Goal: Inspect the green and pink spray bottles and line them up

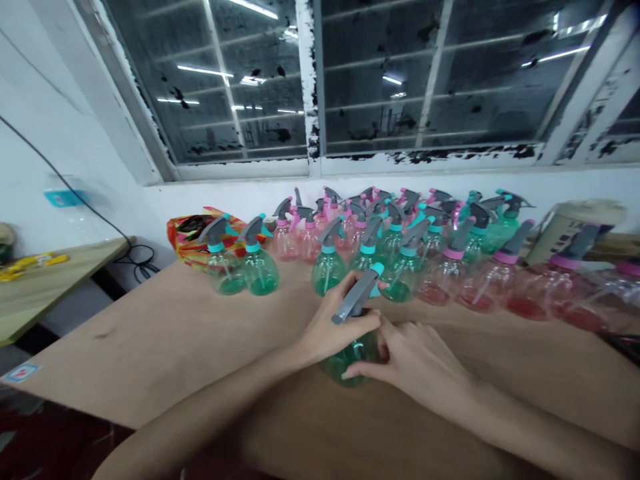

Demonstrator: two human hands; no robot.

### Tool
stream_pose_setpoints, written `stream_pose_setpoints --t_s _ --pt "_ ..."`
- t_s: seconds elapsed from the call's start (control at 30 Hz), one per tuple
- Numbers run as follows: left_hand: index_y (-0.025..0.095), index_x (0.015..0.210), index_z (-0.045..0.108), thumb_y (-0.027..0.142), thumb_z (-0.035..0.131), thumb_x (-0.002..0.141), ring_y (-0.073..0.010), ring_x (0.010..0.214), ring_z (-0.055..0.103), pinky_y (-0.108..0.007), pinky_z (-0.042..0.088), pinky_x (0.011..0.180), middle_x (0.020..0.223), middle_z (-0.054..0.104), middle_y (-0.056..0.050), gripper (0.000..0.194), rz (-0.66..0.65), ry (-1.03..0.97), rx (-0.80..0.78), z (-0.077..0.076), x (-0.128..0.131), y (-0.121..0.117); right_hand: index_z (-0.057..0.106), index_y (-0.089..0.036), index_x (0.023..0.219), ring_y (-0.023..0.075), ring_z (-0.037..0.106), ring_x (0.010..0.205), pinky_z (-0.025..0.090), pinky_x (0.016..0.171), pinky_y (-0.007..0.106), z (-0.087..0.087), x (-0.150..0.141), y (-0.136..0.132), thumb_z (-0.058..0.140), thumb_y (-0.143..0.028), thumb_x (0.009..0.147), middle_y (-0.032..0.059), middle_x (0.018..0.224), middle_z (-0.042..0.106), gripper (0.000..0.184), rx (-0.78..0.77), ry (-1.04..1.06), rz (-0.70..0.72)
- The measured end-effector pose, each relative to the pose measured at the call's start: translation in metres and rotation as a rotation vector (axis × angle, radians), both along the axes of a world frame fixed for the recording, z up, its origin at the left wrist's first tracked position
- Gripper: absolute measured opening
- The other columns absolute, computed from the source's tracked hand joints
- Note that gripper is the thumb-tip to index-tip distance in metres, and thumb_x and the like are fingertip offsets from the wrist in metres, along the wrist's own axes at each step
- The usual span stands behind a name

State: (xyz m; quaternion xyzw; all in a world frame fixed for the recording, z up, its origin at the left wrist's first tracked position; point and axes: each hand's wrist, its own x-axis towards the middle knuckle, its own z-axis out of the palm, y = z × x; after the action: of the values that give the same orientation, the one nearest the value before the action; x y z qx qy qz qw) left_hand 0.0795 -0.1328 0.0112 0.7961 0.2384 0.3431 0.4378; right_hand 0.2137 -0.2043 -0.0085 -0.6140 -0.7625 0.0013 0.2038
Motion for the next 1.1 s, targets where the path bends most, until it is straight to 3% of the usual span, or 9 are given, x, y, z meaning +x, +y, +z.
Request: stream_pose_setpoints --t_s 0.07,0.13,0.23,0.37,0.57,0.7,0.83,0.93,1.1 --pt "0.02 0.11 0.052 0.003 0.051 0.07 -0.015 0.075 0.06 -0.031 0.049 0.072 0.096 0.062 -0.002 0.043 0.008 0.009 0.014 -0.003 0.011 0.004 0.059 -0.016 0.099 0.0236 0.066 0.061 0.049 0.051 0.034 -0.009 0.025 0.0 0.063 -0.061 0.068 0.0041 0.073 0.07 0.055 0.005 0.045 0.07" --pt "0.022 0.109 0.053 0.002 0.048 0.07 -0.0175 0.082 0.062 -0.035 0.049 0.079 0.097 0.062 -0.002 0.044 0.01 -0.005 0.004 -0.004 0.02 0.008 0.055 -0.018 0.111 0.0241 0.066 0.085 0.053 0.069 0.037 -0.023 0.054 0.001 0.06 -0.059 0.072 0.0073 0.098 0.068 0.057 0.033 0.064 0.151" --pt "0.026 0.108 0.053 0.003 0.048 0.068 -0.0213 0.097 0.06 -0.039 0.047 0.089 0.105 0.062 -0.003 0.046 -0.005 -0.047 0.008 -0.003 0.031 0.013 0.054 -0.021 0.118 0.0247 0.057 0.108 0.048 0.089 0.041 -0.047 0.095 0.003 0.055 -0.057 0.078 0.0085 0.118 0.06 0.054 0.019 0.053 0.169" --pt "0.029 0.108 0.055 0.005 0.047 0.068 -0.0232 0.104 0.059 -0.042 0.045 0.094 0.113 0.061 -0.003 0.048 -0.084 -0.032 0.002 -0.001 0.041 0.018 0.051 -0.026 0.125 0.0249 0.047 0.12 0.041 0.098 0.045 -0.07 0.129 0.006 0.052 -0.052 0.082 0.0075 0.131 0.052 0.05 -0.039 0.06 0.153" --pt "0.025 0.1 0.056 0.02 0.049 0.077 -0.0172 0.069 0.063 -0.032 0.053 0.068 0.089 0.065 -0.003 0.024 -0.02 0.079 0.024 0.004 0.046 0.018 0.051 -0.021 0.126 0.0225 0.04 0.127 0.036 0.103 0.044 -0.084 0.136 0.016 0.045 -0.045 0.088 0.0069 0.134 0.05 0.045 -0.04 0.071 0.133" --pt "0.023 0.091 0.056 0.026 0.054 0.075 -0.0126 0.048 0.05 -0.025 0.044 0.047 0.058 0.053 0.004 0.016 0.084 0.149 0.065 0.01 0.047 0.014 0.051 -0.021 0.126 0.0225 0.039 0.127 0.036 0.104 0.043 -0.089 0.135 0.017 0.044 -0.043 0.089 0.0055 0.135 0.049 0.044 -0.043 0.077 0.115" --pt "0.021 0.079 0.053 0.027 0.054 0.075 -0.011 0.053 0.05 -0.023 0.042 0.049 0.066 0.054 0.003 0.007 0.098 0.131 0.034 0.014 0.048 0.011 0.051 -0.023 0.127 0.023 0.038 0.128 0.037 0.104 0.043 -0.093 0.136 0.016 0.045 -0.041 0.089 0.0034 0.135 0.049 0.042 -0.018 0.079 0.114" --pt "0.021 0.074 0.051 0.028 0.054 0.076 -0.0098 0.047 0.045 -0.022 0.038 0.045 0.06 0.049 0.004 0.007 0.105 0.151 0.07 0.013 0.048 0.012 0.051 -0.024 0.127 0.0236 0.039 0.127 0.038 0.103 0.043 -0.094 0.137 0.016 0.046 -0.04 0.089 0.0031 0.134 0.05 0.042 -0.004 0.086 0.112" --pt "0.023 0.087 0.059 0.029 0.052 0.075 -0.0126 0.047 0.049 -0.025 0.042 0.045 0.063 0.056 0.002 0.015 0.114 0.134 0.114 0.01 0.046 0.015 0.049 -0.023 0.129 0.0236 0.04 0.126 0.037 0.104 0.044 -0.094 0.137 0.016 0.045 -0.04 0.089 0.0033 0.134 0.05 0.043 -0.008 0.077 0.113"
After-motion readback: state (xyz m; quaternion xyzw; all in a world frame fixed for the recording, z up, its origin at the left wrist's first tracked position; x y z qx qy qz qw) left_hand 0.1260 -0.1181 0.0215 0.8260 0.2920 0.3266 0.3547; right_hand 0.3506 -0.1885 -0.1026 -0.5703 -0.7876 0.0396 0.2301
